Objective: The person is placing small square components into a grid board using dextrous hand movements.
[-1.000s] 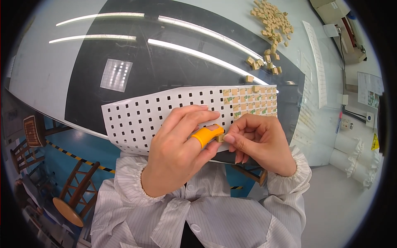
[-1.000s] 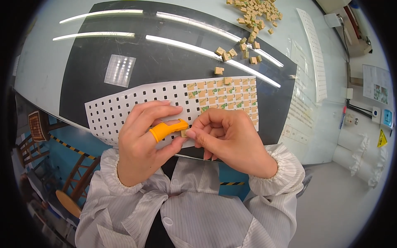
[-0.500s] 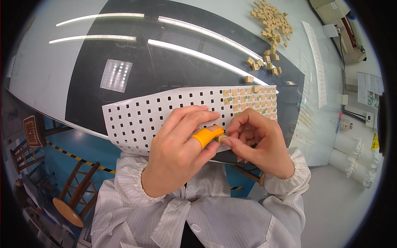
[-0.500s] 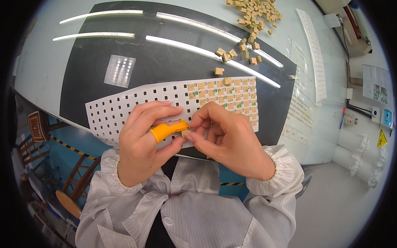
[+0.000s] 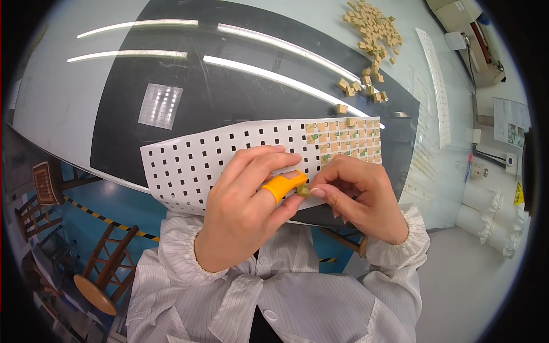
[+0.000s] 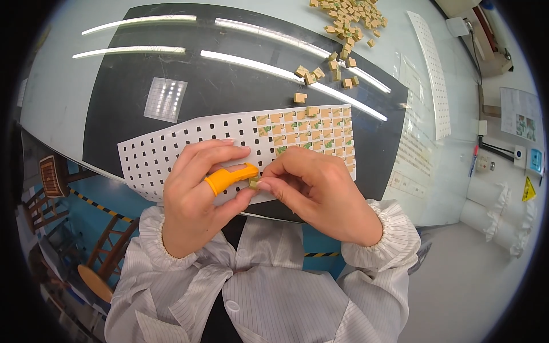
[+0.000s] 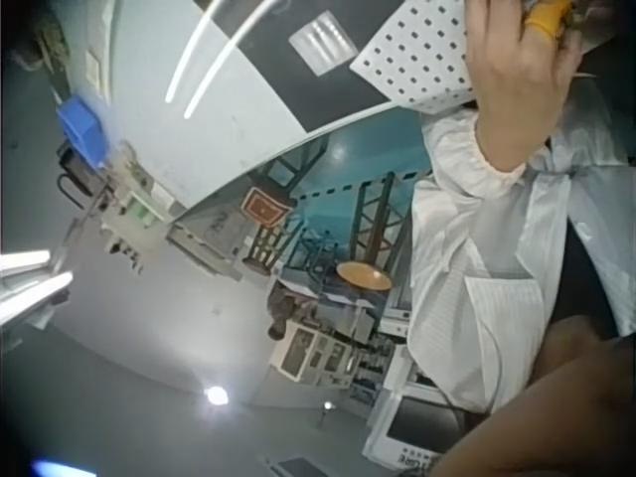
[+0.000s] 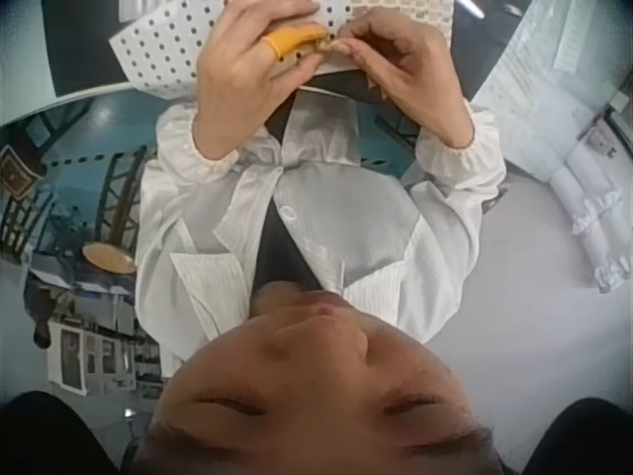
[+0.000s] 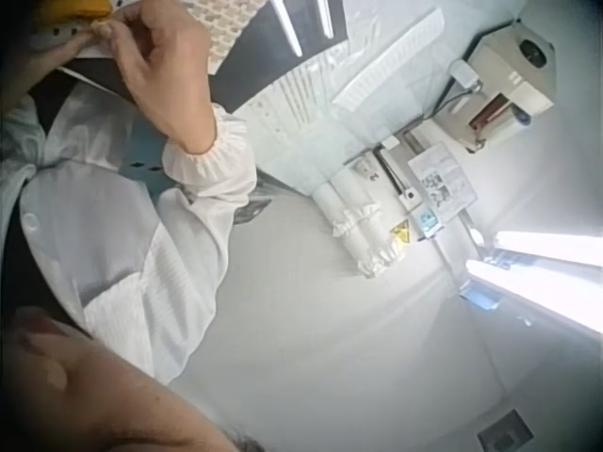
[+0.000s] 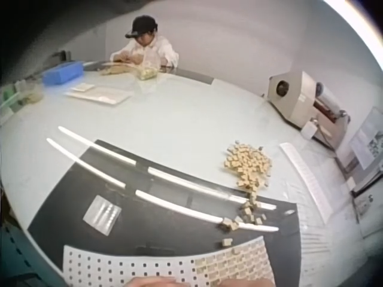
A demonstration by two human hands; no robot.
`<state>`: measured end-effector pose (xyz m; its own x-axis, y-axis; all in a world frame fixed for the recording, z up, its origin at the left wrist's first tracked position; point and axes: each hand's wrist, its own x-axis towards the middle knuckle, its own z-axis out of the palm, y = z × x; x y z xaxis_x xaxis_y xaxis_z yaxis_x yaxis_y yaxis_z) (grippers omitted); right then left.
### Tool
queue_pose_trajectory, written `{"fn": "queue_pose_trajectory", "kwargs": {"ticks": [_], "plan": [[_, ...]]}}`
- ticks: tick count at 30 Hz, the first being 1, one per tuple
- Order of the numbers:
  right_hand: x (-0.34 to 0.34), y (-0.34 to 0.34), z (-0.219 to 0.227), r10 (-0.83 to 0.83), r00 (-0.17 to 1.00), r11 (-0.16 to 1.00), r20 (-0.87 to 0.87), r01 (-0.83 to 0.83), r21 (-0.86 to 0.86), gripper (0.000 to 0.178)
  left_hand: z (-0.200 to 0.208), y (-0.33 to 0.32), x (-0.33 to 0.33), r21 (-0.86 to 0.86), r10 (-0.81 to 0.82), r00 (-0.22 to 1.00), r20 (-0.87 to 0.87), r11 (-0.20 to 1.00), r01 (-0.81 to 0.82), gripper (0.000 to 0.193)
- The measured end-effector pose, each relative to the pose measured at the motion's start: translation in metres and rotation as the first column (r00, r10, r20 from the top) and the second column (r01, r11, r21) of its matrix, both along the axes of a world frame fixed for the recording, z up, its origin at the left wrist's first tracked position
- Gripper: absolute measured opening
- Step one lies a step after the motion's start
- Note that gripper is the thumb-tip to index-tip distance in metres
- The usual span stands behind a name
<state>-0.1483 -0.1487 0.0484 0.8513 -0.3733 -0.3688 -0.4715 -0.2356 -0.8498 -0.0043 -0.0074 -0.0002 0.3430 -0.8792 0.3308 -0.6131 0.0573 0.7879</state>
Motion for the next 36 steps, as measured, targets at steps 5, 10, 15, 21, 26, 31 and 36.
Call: {"fn": "queue_pose_trajectory", "kwargs": {"ticks": [5, 10, 15, 21, 26, 31, 36], "plan": [[0.001, 0.004, 0.0, -0.127, 0.992, 0.989, -0.021, 0.125, -0.078, 0.006, -0.001, 0.0, -0.001, 0.009, 0.02, 1.0, -0.007, 1.0, -0.02, 0.031], [-0.01, 0.004, -0.007, -0.238, 0.963, 0.887, 0.122, 0.267, -0.378, 0.012, 0.0, 0.001, -0.001, 0.025, 0.013, 0.999, -0.031, 1.0, -0.012, 0.027], [-0.01, 0.016, -0.009, -0.171, 0.975, 0.832, 0.139, 0.219, -0.51, 0.015, 0.0, 0.001, -0.001, 0.031, 0.011, 1.0, -0.02, 0.999, -0.01, 0.027], [-0.009, 0.019, -0.011, -0.172, 0.972, 0.789, 0.159, 0.232, -0.569, 0.013, -0.001, 0.001, -0.002, 0.014, 0.012, 0.999, -0.051, 1.0, -0.011, 0.024], [-0.008, 0.014, -0.01, -0.258, 0.958, 0.841, 0.122, 0.285, -0.46, 0.011, -0.001, 0.0, -0.003, 0.011, 0.01, 0.999, -0.04, 1.0, -0.009, 0.024], [-0.002, 0.003, 0.011, -0.299, 0.948, 0.919, -0.106, 0.317, 0.234, 0.011, -0.001, 0.001, -0.002, 0.013, 0.007, 0.999, -0.046, 1.0, -0.007, 0.025], [0.011, -0.001, 0.014, -0.223, 0.947, 0.877, -0.233, 0.299, 0.375, 0.011, -0.001, 0.001, -0.002, 0.014, 0.003, 0.999, -0.047, 1.0, -0.002, 0.026]]}}
